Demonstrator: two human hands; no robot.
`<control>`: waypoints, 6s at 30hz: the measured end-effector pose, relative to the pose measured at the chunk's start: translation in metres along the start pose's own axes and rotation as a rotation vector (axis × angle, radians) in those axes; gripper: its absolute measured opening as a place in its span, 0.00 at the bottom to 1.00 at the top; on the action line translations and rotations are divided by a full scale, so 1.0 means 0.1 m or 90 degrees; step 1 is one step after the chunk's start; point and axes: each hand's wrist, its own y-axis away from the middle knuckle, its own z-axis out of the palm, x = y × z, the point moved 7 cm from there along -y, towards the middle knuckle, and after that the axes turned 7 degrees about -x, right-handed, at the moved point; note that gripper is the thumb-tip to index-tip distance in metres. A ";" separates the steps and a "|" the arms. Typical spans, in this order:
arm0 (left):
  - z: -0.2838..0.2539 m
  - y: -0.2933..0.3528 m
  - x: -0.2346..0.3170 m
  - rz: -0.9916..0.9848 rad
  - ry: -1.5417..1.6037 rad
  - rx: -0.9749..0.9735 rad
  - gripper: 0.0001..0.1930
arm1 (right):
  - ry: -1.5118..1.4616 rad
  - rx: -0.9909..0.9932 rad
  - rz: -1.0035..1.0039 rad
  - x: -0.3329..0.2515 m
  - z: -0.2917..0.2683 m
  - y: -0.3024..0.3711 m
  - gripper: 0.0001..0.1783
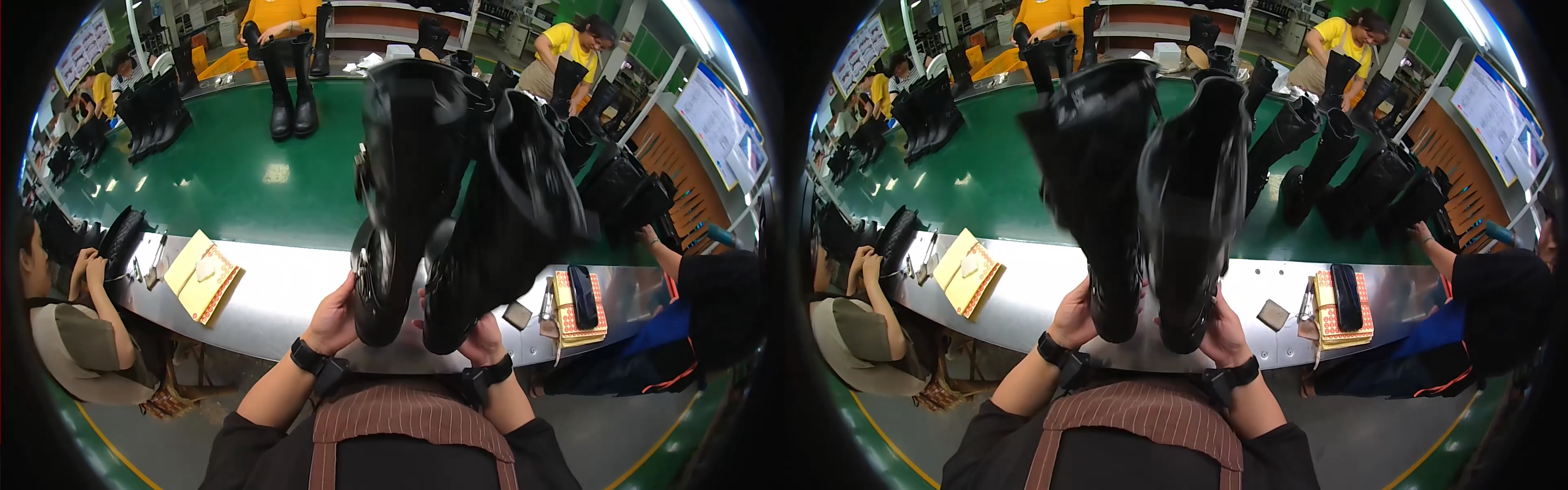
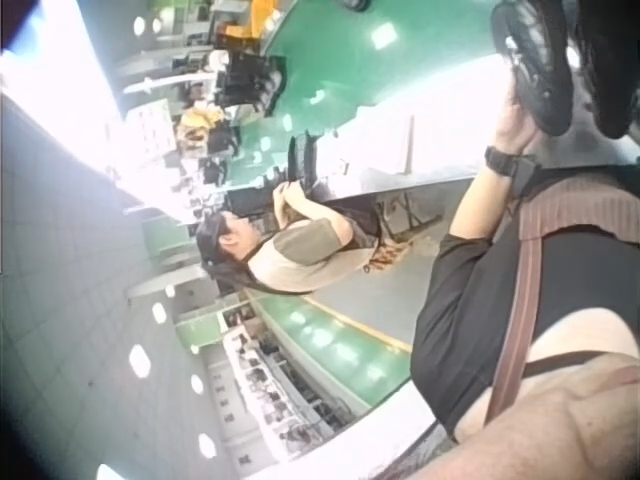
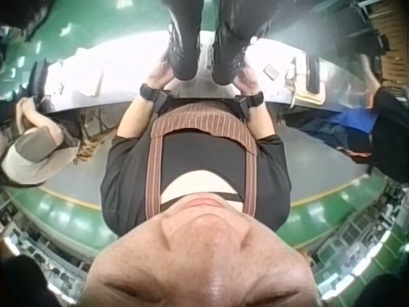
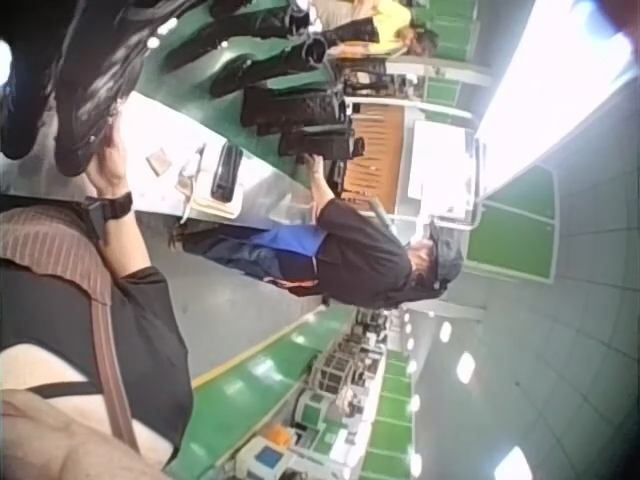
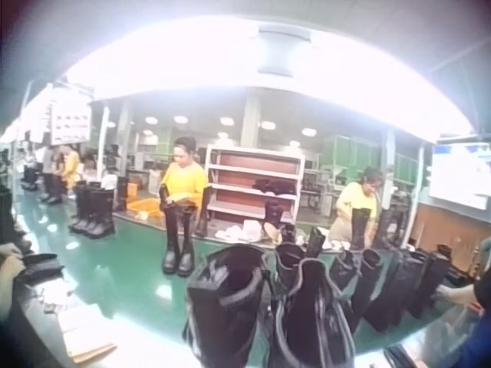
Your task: The recorder inspects and cleans pairs of black boots on a factory assembly line.
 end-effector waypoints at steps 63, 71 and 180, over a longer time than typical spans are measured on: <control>0.44 0.15 0.36 -0.084 -0.352 0.093 0.28 | 0.544 -0.011 -0.069 -0.43 0.70 0.17 0.22; 0.61 0.19 0.35 0.000 -0.451 -0.033 0.20 | 0.617 -0.057 -0.139 -0.49 0.53 0.36 0.26; -2.72 -0.98 4.86 0.102 -0.851 0.478 0.26 | 1.370 0.462 -0.062 -0.27 -0.07 0.52 0.07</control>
